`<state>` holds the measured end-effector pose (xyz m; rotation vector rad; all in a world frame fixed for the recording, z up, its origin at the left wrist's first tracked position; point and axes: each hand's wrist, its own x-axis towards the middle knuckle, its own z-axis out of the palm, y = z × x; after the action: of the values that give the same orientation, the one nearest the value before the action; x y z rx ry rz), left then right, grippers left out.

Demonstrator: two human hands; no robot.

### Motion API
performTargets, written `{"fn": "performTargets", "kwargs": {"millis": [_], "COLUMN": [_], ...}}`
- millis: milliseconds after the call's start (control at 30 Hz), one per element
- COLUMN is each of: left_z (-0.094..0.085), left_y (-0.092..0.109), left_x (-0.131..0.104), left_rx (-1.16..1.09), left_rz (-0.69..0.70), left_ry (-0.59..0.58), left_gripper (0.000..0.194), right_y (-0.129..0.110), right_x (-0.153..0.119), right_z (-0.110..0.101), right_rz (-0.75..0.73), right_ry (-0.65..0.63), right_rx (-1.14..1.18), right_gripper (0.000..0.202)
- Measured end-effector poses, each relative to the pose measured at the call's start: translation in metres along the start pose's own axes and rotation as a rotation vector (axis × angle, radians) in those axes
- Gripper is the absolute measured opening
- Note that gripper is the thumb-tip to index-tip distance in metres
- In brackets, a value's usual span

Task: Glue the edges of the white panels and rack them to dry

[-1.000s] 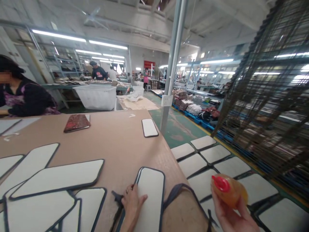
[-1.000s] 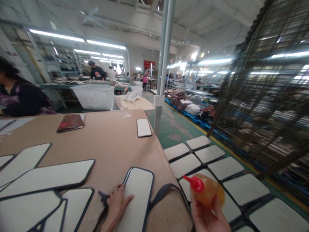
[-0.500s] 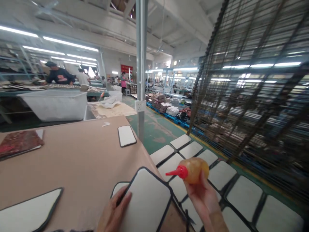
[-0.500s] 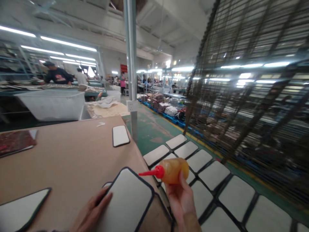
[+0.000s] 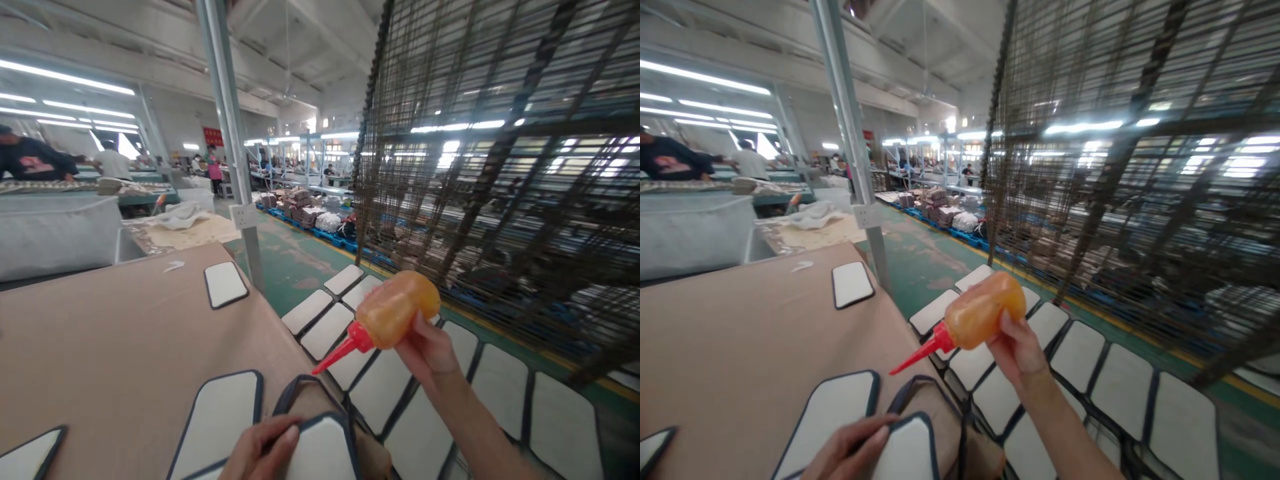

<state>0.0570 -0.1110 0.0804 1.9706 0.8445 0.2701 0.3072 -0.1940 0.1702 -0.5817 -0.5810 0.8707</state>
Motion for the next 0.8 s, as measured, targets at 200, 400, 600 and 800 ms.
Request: {"fn": "performTargets", "kwargs": {"millis": [200,400,600,800], "left_z": [-0.060,-0.091,-0.094,-0.095], "left_y": [0.067,0.110,0.136,0.146], "left_x": [0.020,0.015,0.003,0.000], "left_rx": [0.215,0.329,0.330,0.223], "left_rz": [0.322,0.407,0.368,0.383], "left_ry": [-0.131,-0.293,-0.436,-0.513], "left_gripper": [0.036,0.028,0.030,0.029], "right_y": [-0.036,-0.052,-0.046,-0.041], "right_x": [0.008,0.006,0.008,0.008], "right_z": [0.014,0.034,0.039,0.047], "right_rz": [-0.031,-0.014,-0.005,0.034], "right_ry": [-0.170,-0.238,-0.317,-0.337], "right_rx": [-0.076,-0.147,-0.223,-0.173], "right_gripper": [0.048,0.060,0.058,0.063]}}
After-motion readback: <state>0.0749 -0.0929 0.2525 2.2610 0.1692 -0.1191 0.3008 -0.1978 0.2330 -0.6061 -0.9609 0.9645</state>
